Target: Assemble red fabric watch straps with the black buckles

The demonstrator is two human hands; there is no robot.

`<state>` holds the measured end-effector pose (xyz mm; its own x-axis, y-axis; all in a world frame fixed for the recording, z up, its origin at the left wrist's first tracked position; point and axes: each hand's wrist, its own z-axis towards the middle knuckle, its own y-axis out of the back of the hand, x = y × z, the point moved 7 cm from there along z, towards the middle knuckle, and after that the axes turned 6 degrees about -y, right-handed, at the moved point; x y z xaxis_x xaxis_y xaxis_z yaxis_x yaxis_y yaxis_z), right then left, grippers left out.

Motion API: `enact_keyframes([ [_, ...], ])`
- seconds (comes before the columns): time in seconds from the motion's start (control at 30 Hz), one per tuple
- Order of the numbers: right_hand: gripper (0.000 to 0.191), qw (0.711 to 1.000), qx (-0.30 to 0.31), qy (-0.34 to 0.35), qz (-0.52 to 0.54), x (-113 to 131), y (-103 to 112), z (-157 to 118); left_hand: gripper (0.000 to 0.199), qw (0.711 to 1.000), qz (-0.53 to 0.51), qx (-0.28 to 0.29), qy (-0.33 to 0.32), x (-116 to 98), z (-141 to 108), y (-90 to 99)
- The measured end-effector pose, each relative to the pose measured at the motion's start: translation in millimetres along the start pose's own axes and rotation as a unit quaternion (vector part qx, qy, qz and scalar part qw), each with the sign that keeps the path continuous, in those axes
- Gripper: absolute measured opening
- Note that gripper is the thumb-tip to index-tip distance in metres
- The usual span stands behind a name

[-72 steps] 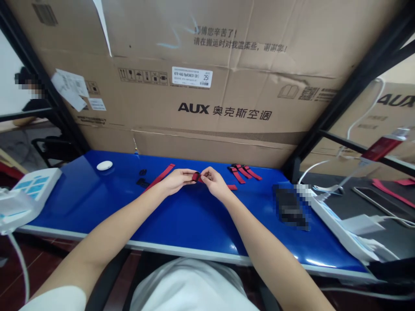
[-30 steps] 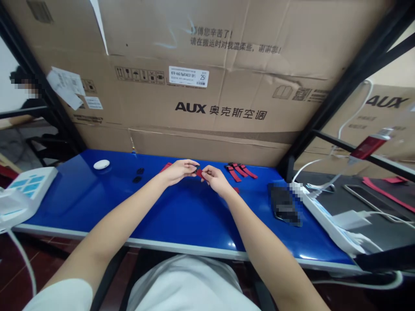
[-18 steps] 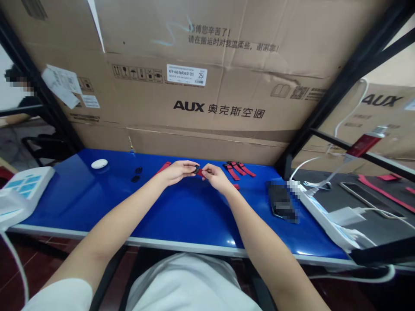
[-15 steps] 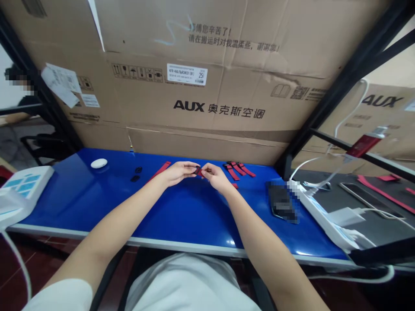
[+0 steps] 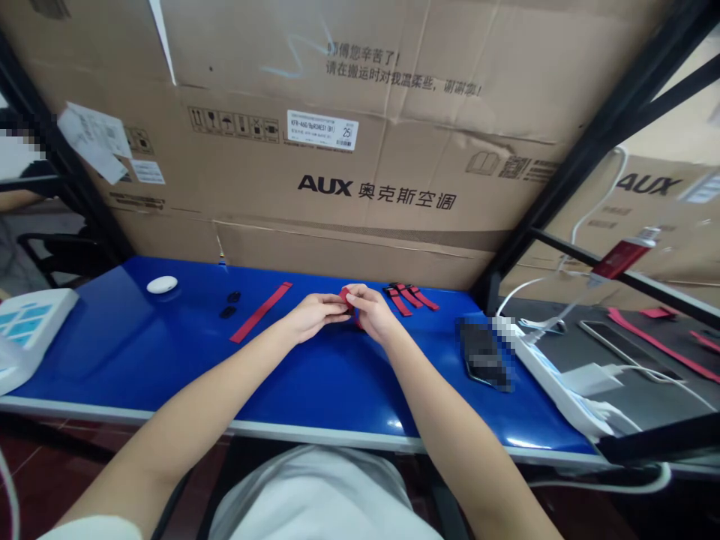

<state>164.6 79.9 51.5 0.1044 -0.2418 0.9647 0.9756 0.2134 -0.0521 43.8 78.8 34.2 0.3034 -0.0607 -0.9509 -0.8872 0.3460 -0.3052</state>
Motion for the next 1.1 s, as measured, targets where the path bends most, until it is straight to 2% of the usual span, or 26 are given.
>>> enact_keyframes([
  [0.07,0.015,1.0,-0.001,0.003,-0.031,2,7,1,0.016,0.996,0.071,-0.034,-0.036,-3,1,8.3],
  [0.13,0.012,0.993,0.02,-0.003,-0.117,2,9,2,0.018,0.983,0.157,-0.058,-0.075,-7,3,15.3],
  [0.23,0.012,0.968,0.045,-0.014,-0.246,-3,6,2,0.021,0.952,0.276,-0.054,-0.12,-9,4,17.8],
  [0.33,0.01,0.951,0.021,-0.003,-0.308,-5,4,0,0.024,0.92,0.36,-0.046,-0.15,-10,2,16.6],
  [0.5,0.01,0.936,0.013,0.013,-0.351,0,-3,-4,0.025,0.892,0.418,-0.041,-0.167,-13,-1,14.1],
  [0.63,0.014,0.93,-0.003,0.012,-0.367,3,-3,-6,0.025,0.886,0.428,-0.038,-0.174,-15,-3,12.0],
  [0.77,0.015,0.929,-0.017,0.023,-0.368,4,-3,-5,0.024,0.892,0.418,-0.036,-0.169,-15,-4,10.6],
  [0.83,0.013,0.94,-0.022,0.015,-0.341,2,-1,-3,0.021,0.912,0.374,-0.033,-0.164,-15,-4,11.0],
  [0.9,0.012,0.962,-0.011,-0.017,-0.271,-4,1,-2,0.019,0.944,0.294,-0.028,-0.146,-13,-3,12.4],
  [0.97,0.022,0.983,0.01,-0.056,-0.172,-11,1,-2,0.021,0.971,0.205,-0.023,-0.12,-10,-1,14.1],
  [1.03,0.036,0.993,0.018,-0.072,-0.093,-12,1,-3,0.027,0.986,0.139,-0.012,-0.093,-8,-1,14.4],
  [1.1,0.043,0.996,0.012,-0.067,-0.06,-8,1,-2,0.032,0.992,0.099,0.009,-0.072,-8,-2,12.9],
])
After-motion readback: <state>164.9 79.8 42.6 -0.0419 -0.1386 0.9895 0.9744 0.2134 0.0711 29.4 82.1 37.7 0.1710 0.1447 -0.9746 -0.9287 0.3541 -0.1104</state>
